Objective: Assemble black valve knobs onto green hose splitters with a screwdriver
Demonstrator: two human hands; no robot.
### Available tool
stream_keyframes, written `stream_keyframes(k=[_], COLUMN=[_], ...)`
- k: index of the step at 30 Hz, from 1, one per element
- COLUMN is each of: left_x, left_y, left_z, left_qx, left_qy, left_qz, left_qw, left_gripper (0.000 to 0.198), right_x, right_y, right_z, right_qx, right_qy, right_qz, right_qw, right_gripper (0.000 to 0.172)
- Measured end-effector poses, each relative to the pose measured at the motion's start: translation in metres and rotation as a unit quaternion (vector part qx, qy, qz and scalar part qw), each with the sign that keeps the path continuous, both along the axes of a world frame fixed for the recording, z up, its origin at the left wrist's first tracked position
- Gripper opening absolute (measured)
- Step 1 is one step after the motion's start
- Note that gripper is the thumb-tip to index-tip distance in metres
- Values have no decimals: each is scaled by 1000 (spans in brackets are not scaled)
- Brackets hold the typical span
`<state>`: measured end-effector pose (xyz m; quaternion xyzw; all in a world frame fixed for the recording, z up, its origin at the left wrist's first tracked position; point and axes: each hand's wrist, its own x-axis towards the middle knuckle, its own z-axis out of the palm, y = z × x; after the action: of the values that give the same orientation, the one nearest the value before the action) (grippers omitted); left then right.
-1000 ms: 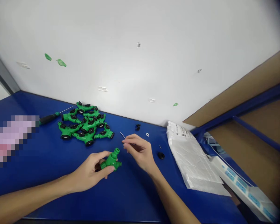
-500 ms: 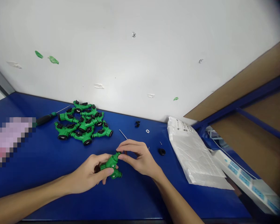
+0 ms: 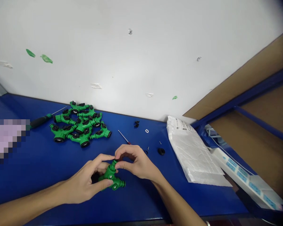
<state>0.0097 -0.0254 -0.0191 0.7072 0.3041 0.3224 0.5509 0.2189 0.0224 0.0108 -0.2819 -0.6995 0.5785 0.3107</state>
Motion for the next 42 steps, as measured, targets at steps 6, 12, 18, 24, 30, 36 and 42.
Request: stream_keyframes(k=[6,12,18,24,30,36,42], left_x=[-3,-6,-5,-5,-8,-9,-9], left_y=[-1,1,2,1,2,3,2], left_z=[-3,-4,-6,-5,-5,-10,-8], left_qx=[-30,-28,-56,-83,-12,-25,-52], left_qy=[6,-2,-43,-38,-12,-32,-52], left_qz=[-15,-36,-48,-67,-15,-45,-57], left_qw=[999,999,996,994,1000,998,996], left_gripper=[42,41,39,35,34,51,53], right_x=[4,2,-2,-4,-3,1,-1], right_y=[1,-2,-6,-11,-11,-6,-6], right_z=[11,16,11,9,5,8,5], right_qx=[92,162,207,259,214,162,149], right_qy=[-89,-143,-126,-130,-71,-27,-1], right_qz=[41,85,58,69,15,16,-12], right_qw=[991,973,969,954,974,986,989], right_gripper=[19,16,14,15,11,7,12])
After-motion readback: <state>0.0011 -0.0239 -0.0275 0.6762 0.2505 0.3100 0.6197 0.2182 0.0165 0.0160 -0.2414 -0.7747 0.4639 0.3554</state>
